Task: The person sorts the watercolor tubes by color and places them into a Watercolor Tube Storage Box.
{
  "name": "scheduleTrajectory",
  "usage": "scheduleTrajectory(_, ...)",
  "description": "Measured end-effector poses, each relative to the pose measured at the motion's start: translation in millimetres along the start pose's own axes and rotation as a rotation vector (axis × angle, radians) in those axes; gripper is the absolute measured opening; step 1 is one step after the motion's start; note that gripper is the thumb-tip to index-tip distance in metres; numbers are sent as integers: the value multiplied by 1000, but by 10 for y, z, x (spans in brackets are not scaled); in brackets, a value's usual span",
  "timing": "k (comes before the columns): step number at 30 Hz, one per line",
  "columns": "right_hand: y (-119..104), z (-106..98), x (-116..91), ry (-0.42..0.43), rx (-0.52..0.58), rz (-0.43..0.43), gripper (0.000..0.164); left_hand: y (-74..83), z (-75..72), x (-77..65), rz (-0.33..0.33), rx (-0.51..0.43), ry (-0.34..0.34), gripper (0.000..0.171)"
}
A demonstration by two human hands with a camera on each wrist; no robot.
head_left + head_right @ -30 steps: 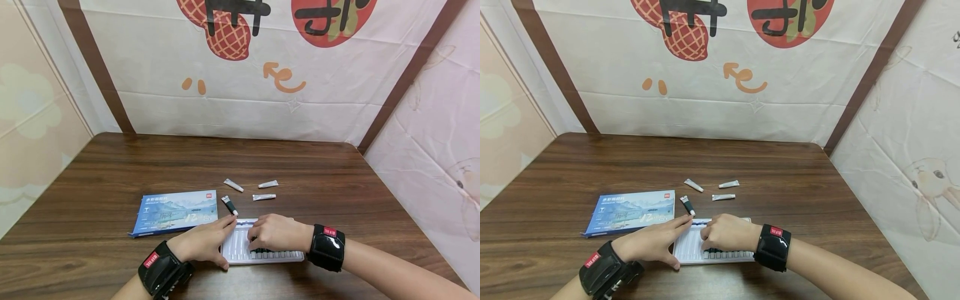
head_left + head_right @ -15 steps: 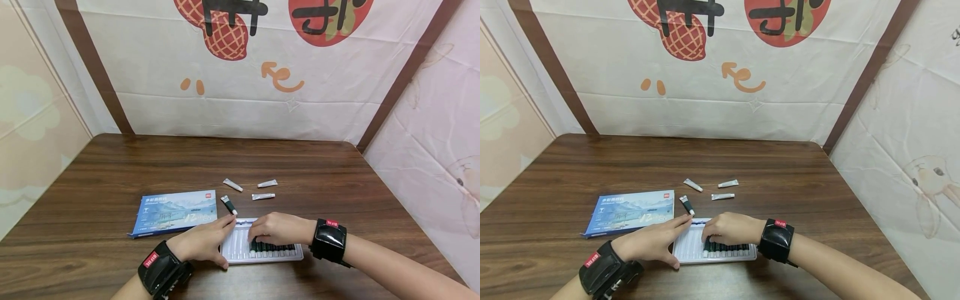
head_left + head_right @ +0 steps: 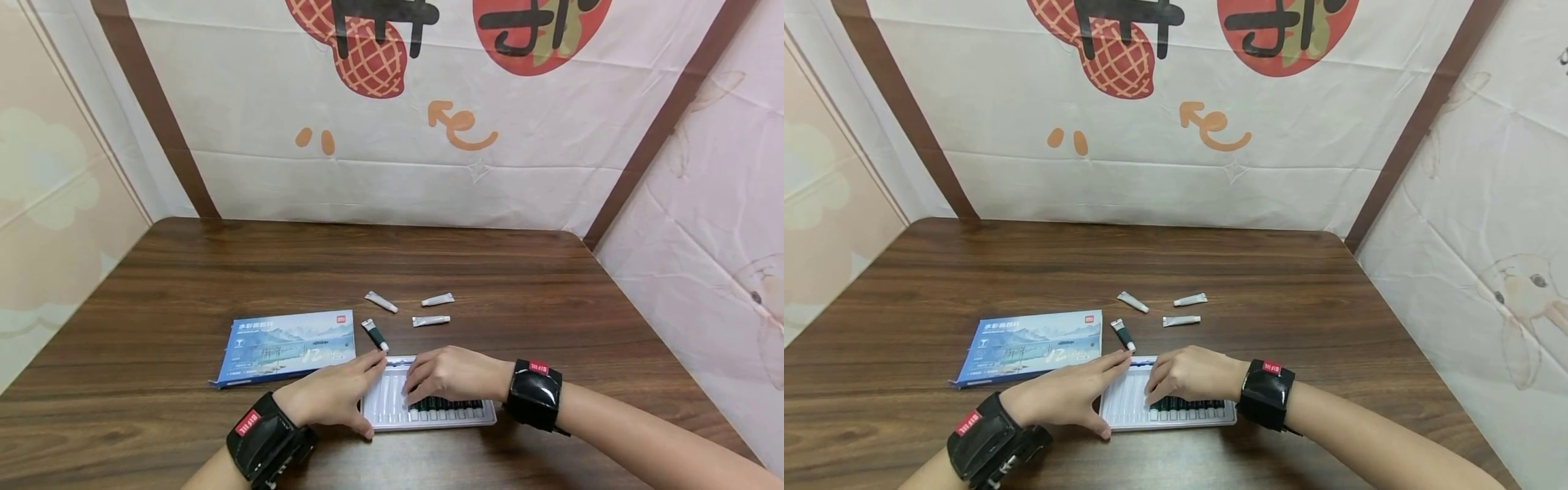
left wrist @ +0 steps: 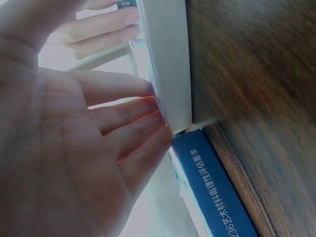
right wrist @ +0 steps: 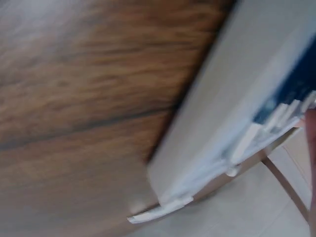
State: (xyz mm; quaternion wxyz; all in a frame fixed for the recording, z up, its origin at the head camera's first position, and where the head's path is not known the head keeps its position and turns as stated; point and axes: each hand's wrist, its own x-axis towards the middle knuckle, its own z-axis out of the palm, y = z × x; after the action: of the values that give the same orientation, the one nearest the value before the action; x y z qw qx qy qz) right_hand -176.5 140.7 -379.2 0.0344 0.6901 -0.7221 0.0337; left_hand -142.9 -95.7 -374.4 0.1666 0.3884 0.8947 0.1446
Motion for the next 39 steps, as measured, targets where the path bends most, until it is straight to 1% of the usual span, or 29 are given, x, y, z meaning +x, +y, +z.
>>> scheduleTrajectory(2, -17, -7, -2, -11, -11, 19, 26, 1, -2, 8, -1, -9, -1, 95)
scheduleTrajectory(7, -53, -22, 18, -52, -94, 26, 27, 1, 1, 5, -1, -16, 7, 96)
scheduleTrajectory(9, -64, -28, 37, -58, -83, 43, 26, 2, 3, -2, 2, -11, 15, 97)
scheduleTrajectory(15, -68, -67, 134, -95, 94, 168, 15, -10, -5, -14, 21, -10, 27, 96)
scheduleTrajectory(18, -52, -82, 163, -119, 200, 234, 13, -15, 3, -18, 16, -11, 23, 96)
scheduleTrajectory(20, -41, -86, 172, -119, 277, 279, 14, -16, 7, -20, 12, -11, 21, 96)
scheduleTrajectory(22, -36, -87, 167, -99, 336, 325, 14, -13, 9, -19, 11, -16, 23, 96)
scheduleTrajectory(23, -36, -88, 162, -80, 339, 343, 13, -11, 9, -18, 10, -16, 23, 96)
scheduleTrajectory(25, -39, -84, 147, -33, 295, 361, 12, -3, 9, -18, 11, -13, 25, 96)
scheduleTrajectory(29, -61, -62, 136, 61, 126, 402, 8, 3, 5, -21, 8, -1, 29, 97)
scheduleTrajectory(31, -76, -41, 150, 82, 113, 433, 6, 5, 2, -24, 5, -8, 27, 98)
scheduleTrajectory(33, -94, -24, 174, 93, 149, 472, 4, 7, -2, -25, 6, -10, 25, 98)
scheduleTrajectory(39, -123, -23, 232, 132, 390, 637, 15, 5, 1, -23, 12, -22, 27, 97)
